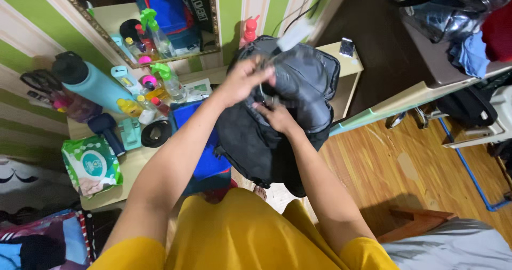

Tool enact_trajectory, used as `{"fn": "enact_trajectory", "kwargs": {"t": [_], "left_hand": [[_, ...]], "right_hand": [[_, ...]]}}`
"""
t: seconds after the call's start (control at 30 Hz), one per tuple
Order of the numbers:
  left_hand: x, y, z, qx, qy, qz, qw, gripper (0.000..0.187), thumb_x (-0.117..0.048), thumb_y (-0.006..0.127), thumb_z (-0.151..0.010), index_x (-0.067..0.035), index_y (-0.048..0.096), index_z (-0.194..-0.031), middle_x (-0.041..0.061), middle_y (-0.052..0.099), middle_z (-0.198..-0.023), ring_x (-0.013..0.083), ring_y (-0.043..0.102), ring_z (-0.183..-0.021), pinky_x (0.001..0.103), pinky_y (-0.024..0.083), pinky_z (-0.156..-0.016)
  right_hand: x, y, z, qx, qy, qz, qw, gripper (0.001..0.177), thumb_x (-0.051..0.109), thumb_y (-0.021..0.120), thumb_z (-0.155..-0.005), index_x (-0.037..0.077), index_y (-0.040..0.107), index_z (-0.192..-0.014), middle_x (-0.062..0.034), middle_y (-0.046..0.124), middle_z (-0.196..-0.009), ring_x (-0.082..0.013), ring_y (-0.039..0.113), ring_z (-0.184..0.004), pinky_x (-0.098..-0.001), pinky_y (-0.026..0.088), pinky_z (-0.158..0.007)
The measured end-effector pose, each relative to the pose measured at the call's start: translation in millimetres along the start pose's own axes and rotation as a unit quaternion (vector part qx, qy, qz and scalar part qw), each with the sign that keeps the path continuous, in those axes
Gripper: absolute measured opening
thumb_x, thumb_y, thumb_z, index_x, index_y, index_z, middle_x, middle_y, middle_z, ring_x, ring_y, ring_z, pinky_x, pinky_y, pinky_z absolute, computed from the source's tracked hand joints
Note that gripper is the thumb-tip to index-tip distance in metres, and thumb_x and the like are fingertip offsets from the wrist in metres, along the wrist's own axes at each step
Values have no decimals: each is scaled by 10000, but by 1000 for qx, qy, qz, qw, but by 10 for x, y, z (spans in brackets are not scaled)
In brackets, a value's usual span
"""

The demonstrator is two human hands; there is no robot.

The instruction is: The person unpacks a black backpack placed on a vanity table, removing folded clothes, a water bottle, a power bank, a cable, a small container, and glasses. Each item is placed on the table or a nearby surface as it is removed.

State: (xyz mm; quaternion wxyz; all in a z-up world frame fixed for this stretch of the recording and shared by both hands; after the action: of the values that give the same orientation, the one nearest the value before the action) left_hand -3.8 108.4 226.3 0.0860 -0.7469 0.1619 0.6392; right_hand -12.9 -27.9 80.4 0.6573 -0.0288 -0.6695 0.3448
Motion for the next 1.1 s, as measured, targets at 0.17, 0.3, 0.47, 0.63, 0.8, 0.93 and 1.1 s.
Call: {"fn": "enact_trajectory", "kwargs": {"t": [0.17, 0.3, 0.47, 0.63, 0.8, 0.93, 1.1], "left_hand": [[-871, -324, 75, -114, 100, -32, 988, 287, -242, 613, -1055, -54, 600, -1273, -27, 642, -906, 95, 654, -791, 259, 534, -812], [-1263, -620, 629, -193, 96, -129, 968, 254, -280, 560, -1102, -36, 604, -1159, -12, 602, -768, 88, 611, -671, 263, 531, -706], [-1008, -792, 1531, -275, 24, -47, 960, 245, -283, 550, -1096, -46, 609, -1076, -6, 569, -718, 96, 580, -646, 266, 501, -644], [-407, -840, 2458, -310, -45, 99, 944, 260, -300, 559, -1067, -55, 642, -1046, 5, 628, -741, 119, 620, -665, 264, 512, -654], [214, -1058, 3300, -359, -146, 69, 919, 216, -269, 640, -1018, -61, 678, -1062, -17, 638, -835, 96, 590, -738, 253, 484, -646], [681, -1370, 3777, -482, -188, 38, 855, 211, -206, 725, -917, -59, 659, -1053, -14, 661, -880, 91, 627, -785, 261, 535, -660], [966, -1616, 3993, -551, -103, -111, 820, 700, -99, 751, -817, -31, 373, -1401, 23, 713, -918, 110, 687, -760, 280, 568, -666]], "right_hand": [[10, -48, 89, 43, 120, 64, 990, 640, 572, 552, -1041, -36, 732, -1133, -295, 733, -1074, -355, 687, -1042, -414, 510, -949], [865, -262, 413, -30, -36, -21, 999, 847, 452, 776, -888, -37, 424, -1483, -264, 493, -1492, -333, 485, -1380, -407, 396, -1129], [1899, -19, 923, 53, -119, -435, 891, 1046, 250, 796, -877, 70, 116, -1652, -196, 302, -1673, -319, 403, -1487, -451, 355, -1204], [2388, 721, 758, 72, -96, -494, 861, 738, 98, 656, -960, 146, 250, -1575, -174, 491, -1496, -289, 631, -1239, -433, 545, -1025], [2107, 1540, 513, 123, 9, -563, 817, 317, 223, 504, -1102, 76, 536, -1381, -46, 597, -795, -144, 554, -550, -283, 458, -522], [1596, 2314, 426, 187, 118, -547, 807, 371, 419, 495, -1081, 115, 616, -1256, 21, 445, -580, -89, 360, -382, -256, 300, -382], [1078, 2902, 190, 172, 173, -379, 893, 489, 496, 501, -1077, 44, 655, -1185, -14, 535, -644, -124, 524, -438, -274, 429, -406]]}}
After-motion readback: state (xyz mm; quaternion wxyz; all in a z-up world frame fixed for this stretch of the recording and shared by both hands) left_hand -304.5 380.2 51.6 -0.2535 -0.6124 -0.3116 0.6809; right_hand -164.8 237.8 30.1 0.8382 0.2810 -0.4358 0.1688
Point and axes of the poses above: each hand's wrist, its own z-axis away from the middle knuckle, its own y-axis out of the palm, x = y × z, the point moved 7 cm from there along -z, towards the middle knuckle
